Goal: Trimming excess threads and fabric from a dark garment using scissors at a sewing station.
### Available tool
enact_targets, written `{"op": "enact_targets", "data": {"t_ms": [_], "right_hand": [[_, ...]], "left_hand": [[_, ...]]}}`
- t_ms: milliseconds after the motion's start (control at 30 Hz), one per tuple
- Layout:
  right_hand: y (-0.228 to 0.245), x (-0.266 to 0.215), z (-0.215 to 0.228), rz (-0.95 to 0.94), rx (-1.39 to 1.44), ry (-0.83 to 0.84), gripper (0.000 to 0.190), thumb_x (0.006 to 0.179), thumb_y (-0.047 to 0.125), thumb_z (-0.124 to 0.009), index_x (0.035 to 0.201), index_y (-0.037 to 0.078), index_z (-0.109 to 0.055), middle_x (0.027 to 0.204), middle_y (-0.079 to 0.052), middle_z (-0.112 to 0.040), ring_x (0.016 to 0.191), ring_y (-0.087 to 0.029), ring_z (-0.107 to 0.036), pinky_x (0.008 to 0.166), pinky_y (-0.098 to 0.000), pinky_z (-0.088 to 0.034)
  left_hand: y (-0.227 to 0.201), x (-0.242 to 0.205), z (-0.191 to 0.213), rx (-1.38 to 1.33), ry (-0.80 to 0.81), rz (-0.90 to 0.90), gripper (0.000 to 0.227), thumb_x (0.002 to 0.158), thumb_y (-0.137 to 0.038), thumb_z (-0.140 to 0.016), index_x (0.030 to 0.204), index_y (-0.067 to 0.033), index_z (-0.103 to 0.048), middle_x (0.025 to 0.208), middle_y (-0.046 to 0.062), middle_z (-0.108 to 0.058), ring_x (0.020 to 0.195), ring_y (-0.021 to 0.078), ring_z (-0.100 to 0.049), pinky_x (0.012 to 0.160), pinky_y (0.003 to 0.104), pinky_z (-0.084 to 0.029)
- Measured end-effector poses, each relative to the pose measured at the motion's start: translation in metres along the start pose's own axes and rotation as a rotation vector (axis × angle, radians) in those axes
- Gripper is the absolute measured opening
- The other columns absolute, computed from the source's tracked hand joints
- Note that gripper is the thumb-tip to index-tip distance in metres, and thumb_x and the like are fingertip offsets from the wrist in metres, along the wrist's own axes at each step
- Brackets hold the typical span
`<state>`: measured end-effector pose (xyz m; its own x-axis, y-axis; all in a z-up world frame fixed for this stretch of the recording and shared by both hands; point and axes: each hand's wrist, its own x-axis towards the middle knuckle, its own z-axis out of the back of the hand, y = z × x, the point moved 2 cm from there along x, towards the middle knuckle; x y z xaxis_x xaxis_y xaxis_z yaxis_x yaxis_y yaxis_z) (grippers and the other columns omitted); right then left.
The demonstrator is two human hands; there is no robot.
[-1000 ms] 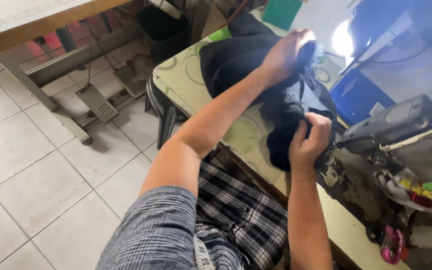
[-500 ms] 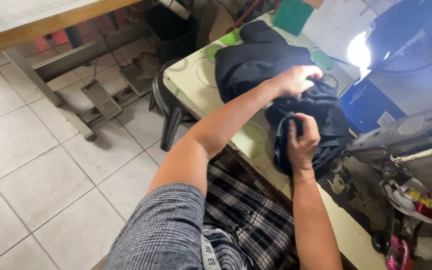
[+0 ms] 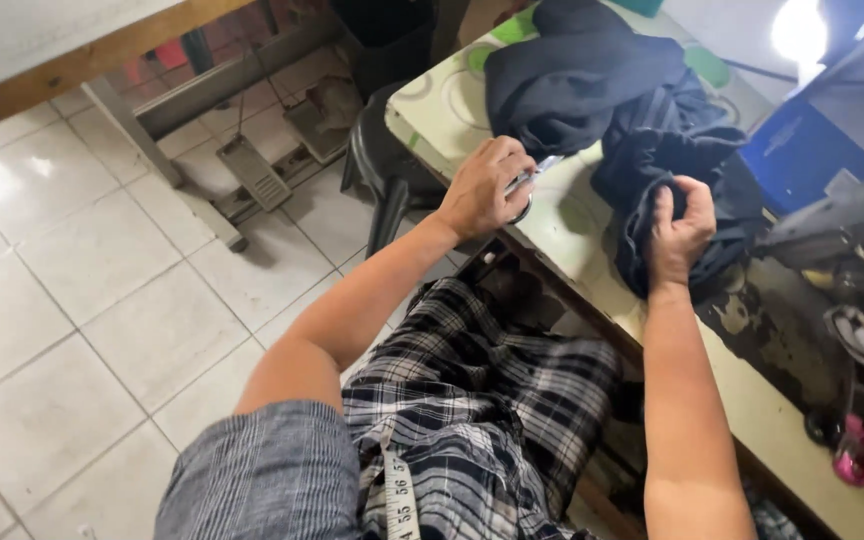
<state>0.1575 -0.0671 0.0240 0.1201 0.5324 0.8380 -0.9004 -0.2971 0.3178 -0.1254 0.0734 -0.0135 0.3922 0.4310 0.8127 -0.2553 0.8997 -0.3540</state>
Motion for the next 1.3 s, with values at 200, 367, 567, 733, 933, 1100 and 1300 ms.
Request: {"op": "enact_targets", "data": {"t_ms": [200, 367, 567, 733, 933, 1100, 1300], "right_hand": [[0.002, 0.006, -0.001, -0.023, -0.016, -0.052, 0.016, 0.106, 0.02, -0.07, 0.112, 0.005, -0.071, 0.1, -0.015, -0.07, 0.095, -0.04, -0.068, 0.085, -0.0456, -0.052], [0.039, 0.018, 0.009, -0.103, 0.004, -0.067, 0.012, 0.101, 0.012, -0.064, 0.103, 0.001, -0.066, 0.098, -0.012, -0.065, 0.093, -0.029, -0.063, 0.088, -0.0383, -0.048], [0.066, 0.033, 0.019, -0.072, 0.046, -0.097, 0.006, 0.093, 0.002, -0.069, 0.099, 0.002, -0.067, 0.095, -0.011, -0.067, 0.089, -0.026, -0.065, 0.085, -0.0364, -0.052], [0.077, 0.034, 0.026, -0.035, 0.074, -0.073, 0.012, 0.091, -0.003, -0.071, 0.099, 0.003, -0.065, 0.093, -0.01, -0.065, 0.088, -0.024, -0.063, 0.083, -0.0353, -0.052], [0.073, 0.033, 0.026, -0.072, 0.136, -0.003, 0.015, 0.091, 0.002, -0.075, 0.103, 0.004, -0.066, 0.098, -0.01, -0.067, 0.091, -0.023, -0.065, 0.085, -0.0326, -0.057], [0.065, 0.024, 0.021, -0.098, 0.06, 0.178, 0.046, 0.095, 0.032, -0.076, 0.126, 0.0, -0.062, 0.111, -0.013, -0.062, 0.105, -0.028, -0.062, 0.093, -0.039, -0.053], [0.063, 0.018, 0.019, -0.126, 0.074, 0.195, 0.087, 0.091, 0.018, -0.082, 0.161, 0.021, -0.031, 0.159, -0.011, -0.048, 0.148, -0.03, -0.049, 0.125, -0.044, -0.042]], "left_hand": [[0.0, 0.009, 0.006, -0.057, 0.004, -0.098, 0.015, 0.088, -0.029, -0.075, 0.083, -0.0193, -0.065, 0.08, 0.003, -0.052, 0.081, 0.0286, -0.059, 0.071, 0.04, -0.05], [-0.031, 0.025, 0.035, -0.106, 0.141, -0.101, 0.015, 0.1, -0.017, -0.067, 0.091, -0.0062, -0.072, 0.081, 0.011, -0.061, 0.077, 0.0306, -0.053, 0.072, 0.043, -0.042], [-0.068, 0.031, 0.058, 0.548, 0.396, -0.191, 0.02, 0.094, -0.039, -0.067, 0.101, -0.0198, -0.065, 0.09, -0.003, -0.067, 0.093, 0.0235, -0.058, 0.074, 0.04, -0.045], [-0.058, 0.028, 0.04, 0.598, 0.55, -0.17, 0.012, 0.092, -0.015, -0.06, 0.102, -0.0161, -0.064, 0.079, 0.006, -0.064, 0.08, 0.0293, -0.058, 0.059, 0.042, -0.046], [-0.052, 0.03, 0.038, 0.434, 0.629, 0.049, 0.017, 0.081, -0.002, -0.06, 0.098, -0.0046, -0.057, 0.089, 0.017, -0.058, 0.075, 0.0389, -0.061, 0.057, 0.053, -0.054], [-0.058, 0.034, 0.076, 0.248, 0.623, 0.338, 0.041, 0.09, -0.002, -0.057, 0.131, -0.0056, -0.056, 0.107, 0.022, -0.056, 0.077, 0.0294, -0.059, 0.067, 0.043, -0.055], [-0.078, 0.05, 0.102, -0.768, 0.427, 0.878, 0.036, 0.104, 0.007, -0.038, 0.134, -0.0105, -0.048, 0.107, 0.011, -0.049, 0.11, 0.0217, -0.072, 0.083, 0.029, -0.065]]}}
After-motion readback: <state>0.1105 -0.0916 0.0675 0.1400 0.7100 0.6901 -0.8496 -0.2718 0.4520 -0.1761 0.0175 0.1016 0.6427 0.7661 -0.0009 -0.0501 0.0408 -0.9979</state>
